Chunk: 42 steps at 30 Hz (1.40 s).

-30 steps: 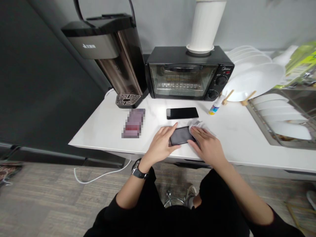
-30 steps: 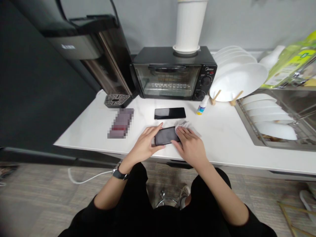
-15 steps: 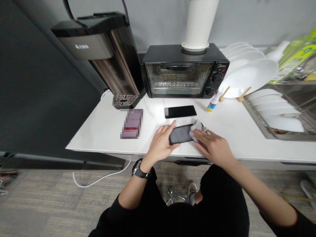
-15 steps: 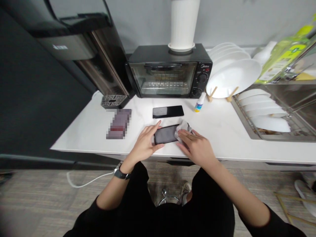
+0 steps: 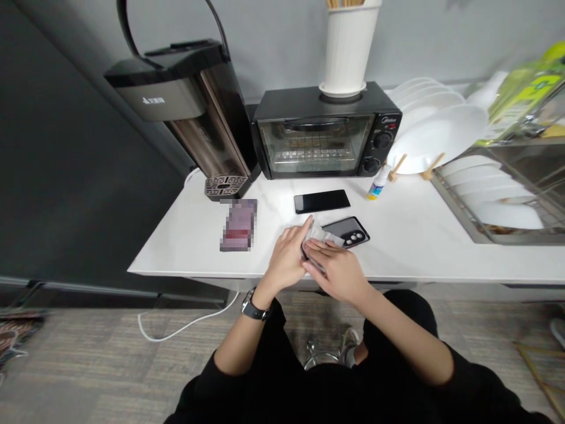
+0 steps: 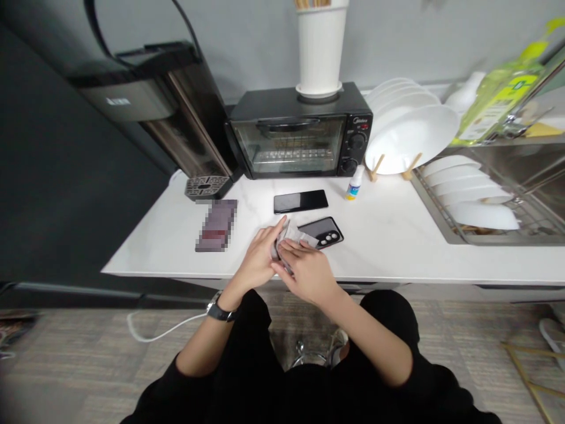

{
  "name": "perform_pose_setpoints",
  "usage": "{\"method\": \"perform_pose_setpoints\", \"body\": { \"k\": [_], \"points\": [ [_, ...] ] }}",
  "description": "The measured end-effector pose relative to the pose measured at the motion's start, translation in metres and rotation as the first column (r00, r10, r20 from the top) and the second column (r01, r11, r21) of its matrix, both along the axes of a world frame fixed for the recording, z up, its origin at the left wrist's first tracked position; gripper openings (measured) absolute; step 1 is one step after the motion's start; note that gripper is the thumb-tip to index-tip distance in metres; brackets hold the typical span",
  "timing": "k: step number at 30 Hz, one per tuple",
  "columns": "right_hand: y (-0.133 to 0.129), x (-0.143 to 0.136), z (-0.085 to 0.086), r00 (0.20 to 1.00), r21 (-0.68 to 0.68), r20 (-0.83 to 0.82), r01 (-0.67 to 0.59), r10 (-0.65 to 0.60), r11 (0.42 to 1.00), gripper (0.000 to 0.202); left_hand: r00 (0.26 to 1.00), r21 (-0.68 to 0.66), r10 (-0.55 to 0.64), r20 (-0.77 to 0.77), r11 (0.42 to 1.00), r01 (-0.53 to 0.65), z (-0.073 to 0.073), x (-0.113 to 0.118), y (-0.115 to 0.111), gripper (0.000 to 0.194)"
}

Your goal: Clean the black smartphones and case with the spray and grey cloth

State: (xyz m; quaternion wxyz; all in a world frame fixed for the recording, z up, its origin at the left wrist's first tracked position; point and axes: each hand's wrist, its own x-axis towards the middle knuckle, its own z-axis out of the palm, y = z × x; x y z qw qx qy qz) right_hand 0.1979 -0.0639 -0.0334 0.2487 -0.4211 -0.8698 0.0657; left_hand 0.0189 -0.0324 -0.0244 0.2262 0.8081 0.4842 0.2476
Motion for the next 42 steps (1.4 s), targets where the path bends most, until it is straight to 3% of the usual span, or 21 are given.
{"method": "perform_pose_setpoints", "body": {
  "k": [3,6,9,12,15,17,20,22,24,28,30,32,35,39,42],
  "points": [
    [-0.005,0.039,0.000,1.000,0.007,0.015,-0.008,0.008,1.000,0.044,1.000,-0.012,0.019,0.009,1.000,-0.019,0.002,0.000,0.000,0.101],
    [-0.003,0.079,0.000,0.988,0.093,0.074,0.128,-0.135,0.987,0.046,0.999,-0.001,0.018,0.034,1.000,-0.018,0.004,0.002,0.000,0.104],
    [0.005,0.094,-0.004,0.958,0.161,0.102,0.251,-0.269,0.955,0.049,1.000,0.007,-0.007,0.021,1.000,0.007,0.003,0.005,0.001,0.107],
    [0.016,0.079,-0.009,0.937,0.189,0.070,0.324,-0.342,0.927,0.063,1.000,0.010,-0.003,0.022,1.000,0.002,0.002,0.006,0.002,0.108],
    [0.019,0.043,-0.011,0.916,0.187,-0.002,0.393,-0.400,0.900,0.068,0.999,0.013,-0.007,0.043,1.000,0.007,0.001,0.006,0.002,0.106],
    [0.013,0.017,-0.008,0.936,0.152,-0.017,0.351,-0.352,0.924,0.062,0.999,0.023,-0.026,0.041,0.999,0.025,0.001,0.004,0.002,0.102],
    [-0.002,-0.008,-0.002,0.984,0.069,-0.019,0.177,-0.176,0.982,0.052,0.999,0.029,-0.046,0.007,0.999,0.046,0.001,0.001,0.001,0.099],
    [-0.010,-0.005,0.000,0.994,0.026,-0.035,0.104,-0.103,0.994,0.047,0.999,0.023,-0.049,-0.001,0.999,0.049,0.001,0.000,0.000,0.100],
    [-0.012,0.015,-0.001,0.994,0.009,-0.043,0.103,-0.103,0.995,0.042,0.999,0.021,-0.045,0.016,0.999,0.045,0.001,0.000,0.000,0.102],
    [-0.004,0.072,-0.007,0.964,0.092,0.013,0.264,-0.266,0.960,0.042,0.999,0.019,-0.024,0.028,1.000,0.024,0.001,0.002,0.001,0.109],
    [0.002,0.086,-0.009,0.943,0.148,0.044,0.322,-0.331,0.935,0.047,1.000,0.018,-0.024,0.016,1.000,0.024,0.001,0.004,0.001,0.111],
    [0.007,0.081,-0.010,0.935,0.167,0.058,0.338,-0.351,0.926,0.053,0.999,0.013,-0.028,0.015,1.000,0.028,0.001,0.005,0.002,0.111],
    [0.008,0.044,-0.009,0.934,0.145,0.041,0.347,-0.356,0.927,0.059,0.999,0.004,-0.034,0.040,0.999,0.034,0.001,0.004,0.002,0.110],
    [-0.003,-0.005,-0.004,0.984,0.064,0.024,0.174,-0.176,0.983,0.056,0.997,0.004,-0.072,0.035,0.997,0.072,0.000,0.000,0.002,0.106],
    [-0.011,-0.003,-0.001,0.998,0.012,0.001,0.067,-0.067,0.998,0.052,0.997,0.007,-0.076,0.015,0.997,0.076,-0.001,-0.002,0.003,0.107]
  ]
}}
